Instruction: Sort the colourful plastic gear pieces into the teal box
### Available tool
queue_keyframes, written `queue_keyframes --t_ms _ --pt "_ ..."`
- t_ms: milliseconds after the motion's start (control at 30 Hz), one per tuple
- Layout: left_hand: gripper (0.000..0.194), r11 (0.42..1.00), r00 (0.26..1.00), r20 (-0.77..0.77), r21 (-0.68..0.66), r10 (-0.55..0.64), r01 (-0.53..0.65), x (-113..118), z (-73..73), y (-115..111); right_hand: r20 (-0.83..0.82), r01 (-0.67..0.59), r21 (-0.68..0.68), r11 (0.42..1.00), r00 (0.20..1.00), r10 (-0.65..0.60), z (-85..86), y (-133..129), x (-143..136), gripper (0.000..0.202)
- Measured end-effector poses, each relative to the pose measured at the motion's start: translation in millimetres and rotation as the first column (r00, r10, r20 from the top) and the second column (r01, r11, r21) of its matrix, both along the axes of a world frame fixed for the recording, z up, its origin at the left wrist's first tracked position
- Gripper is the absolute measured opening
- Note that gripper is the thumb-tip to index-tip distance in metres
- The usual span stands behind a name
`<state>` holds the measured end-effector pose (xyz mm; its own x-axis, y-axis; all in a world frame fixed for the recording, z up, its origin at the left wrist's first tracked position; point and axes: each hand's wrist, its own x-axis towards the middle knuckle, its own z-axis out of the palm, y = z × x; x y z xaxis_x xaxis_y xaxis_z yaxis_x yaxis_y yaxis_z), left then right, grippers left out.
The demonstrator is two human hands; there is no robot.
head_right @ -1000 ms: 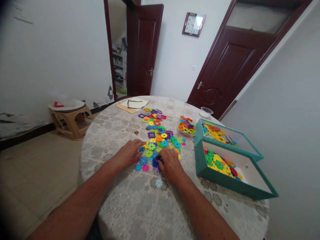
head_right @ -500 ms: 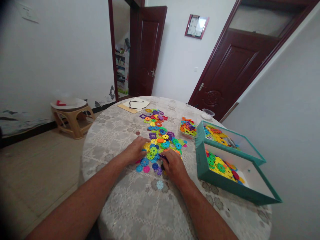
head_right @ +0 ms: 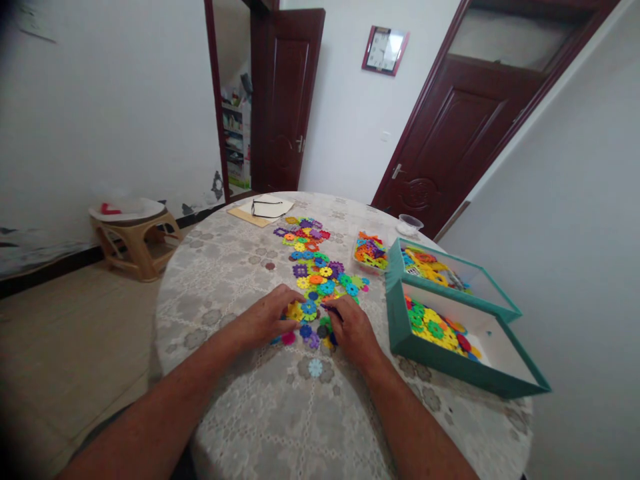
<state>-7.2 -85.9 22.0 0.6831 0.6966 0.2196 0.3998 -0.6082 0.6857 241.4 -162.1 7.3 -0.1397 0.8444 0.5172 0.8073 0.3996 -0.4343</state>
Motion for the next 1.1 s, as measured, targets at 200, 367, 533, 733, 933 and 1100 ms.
queue_keyframes --t_ms 200,367,533,733,933,1100 --pt "0.018 0.987 0.985 0.059 -0.007 0.16 -0.16 -4.1 -1.6 11.2 -0.027 0.009 0.018 1.0 1.0 -0.008 -0.2 -1.4 1.8 0.021" --pt "0.019 0.964 0.965 0.062 0.064 0.255 -0.259 -13.0 1.2 20.4 -0.052 0.015 0.035 0.999 0.999 -0.013 0.8 -2.4 3.1 0.021" --pt "0.023 0.933 0.929 0.109 0.03 0.353 -0.358 -17.0 5.9 21.1 -0.07 0.023 0.043 0.999 0.997 -0.02 4.0 -3.1 1.4 0.021" --pt "0.016 0.94 0.937 0.107 0.036 0.334 -0.339 -17.0 9.9 17.5 -0.095 0.057 0.105 0.993 0.994 -0.047 18.4 -8.1 -4.6 0.018" --pt "0.011 0.954 0.95 0.104 -0.094 0.295 -0.286 -14.6 16.3 4.7 -0.166 0.291 0.193 0.937 0.951 -0.261 49.8 -20.3 12.9 0.019" --pt "0.011 0.953 0.952 0.044 -0.046 0.301 -0.3 -12.3 17.9 1.1 -0.394 0.46 0.097 0.882 0.832 -0.391 65.3 -23.5 39.2 0.028"
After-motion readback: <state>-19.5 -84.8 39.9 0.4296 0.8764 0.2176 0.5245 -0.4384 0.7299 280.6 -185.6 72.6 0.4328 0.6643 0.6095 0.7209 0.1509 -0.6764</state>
